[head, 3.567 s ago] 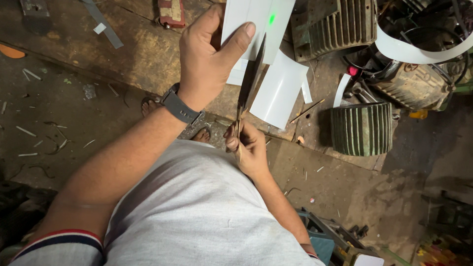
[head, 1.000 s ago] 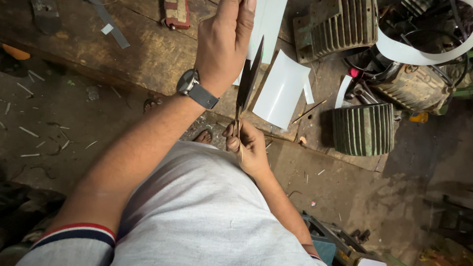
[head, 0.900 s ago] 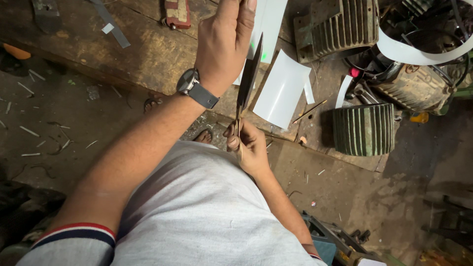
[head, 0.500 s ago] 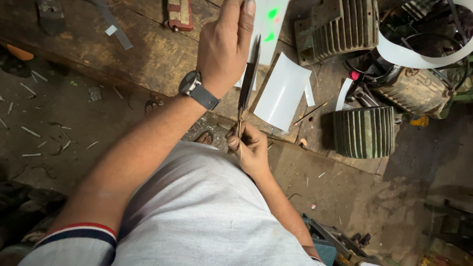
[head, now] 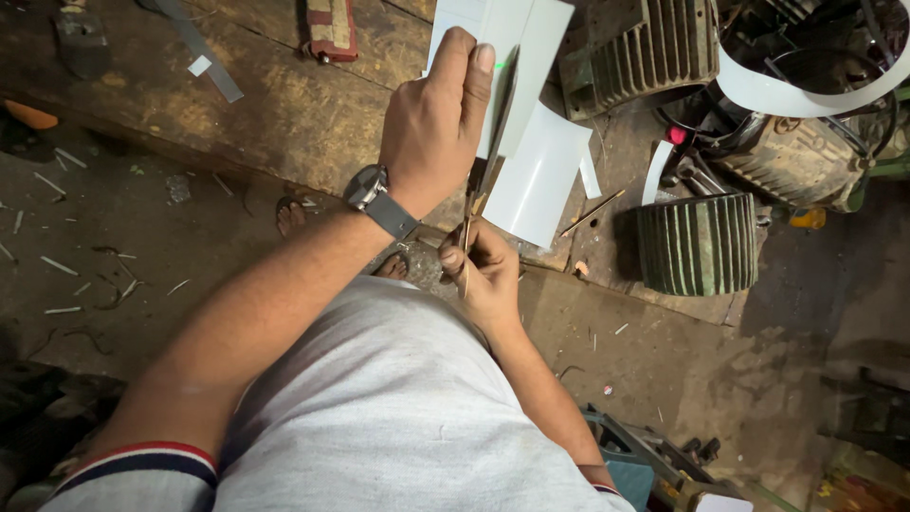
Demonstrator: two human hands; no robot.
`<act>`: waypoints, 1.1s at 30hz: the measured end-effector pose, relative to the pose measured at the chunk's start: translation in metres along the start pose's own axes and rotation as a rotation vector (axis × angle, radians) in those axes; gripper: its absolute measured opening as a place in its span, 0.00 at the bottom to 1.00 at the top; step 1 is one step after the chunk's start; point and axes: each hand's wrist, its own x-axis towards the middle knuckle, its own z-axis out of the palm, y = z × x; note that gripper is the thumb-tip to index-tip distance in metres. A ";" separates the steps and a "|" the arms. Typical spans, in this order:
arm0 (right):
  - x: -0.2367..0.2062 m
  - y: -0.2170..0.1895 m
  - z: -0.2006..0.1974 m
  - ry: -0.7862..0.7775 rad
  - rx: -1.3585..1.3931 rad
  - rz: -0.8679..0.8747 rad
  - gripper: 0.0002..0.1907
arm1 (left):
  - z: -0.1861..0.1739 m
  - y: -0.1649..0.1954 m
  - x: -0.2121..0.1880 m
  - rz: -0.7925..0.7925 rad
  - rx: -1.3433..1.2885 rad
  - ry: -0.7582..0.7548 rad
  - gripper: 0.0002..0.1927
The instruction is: The person cuts a large white sheet marked with grid lines into narrow strips using scissors. They hold the sheet up off the bench, cut along the drawn lines strip by strip, and let finished strips and offcuts fall onto the cluttered workbench.
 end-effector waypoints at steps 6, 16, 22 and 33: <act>0.006 -0.008 -0.005 0.019 -0.027 -0.065 0.23 | 0.003 0.012 -0.011 -0.034 -0.022 -0.057 0.12; 0.014 -0.011 -0.006 0.096 -0.059 0.022 0.23 | 0.011 -0.002 -0.012 -0.042 -0.032 -0.054 0.13; 0.034 -0.006 -0.010 0.125 -0.026 0.031 0.23 | 0.018 -0.016 -0.004 -0.108 -0.023 -0.115 0.15; 0.027 -0.001 -0.035 0.269 -0.035 0.096 0.22 | -0.030 -0.049 0.003 -0.255 -0.222 -0.308 0.19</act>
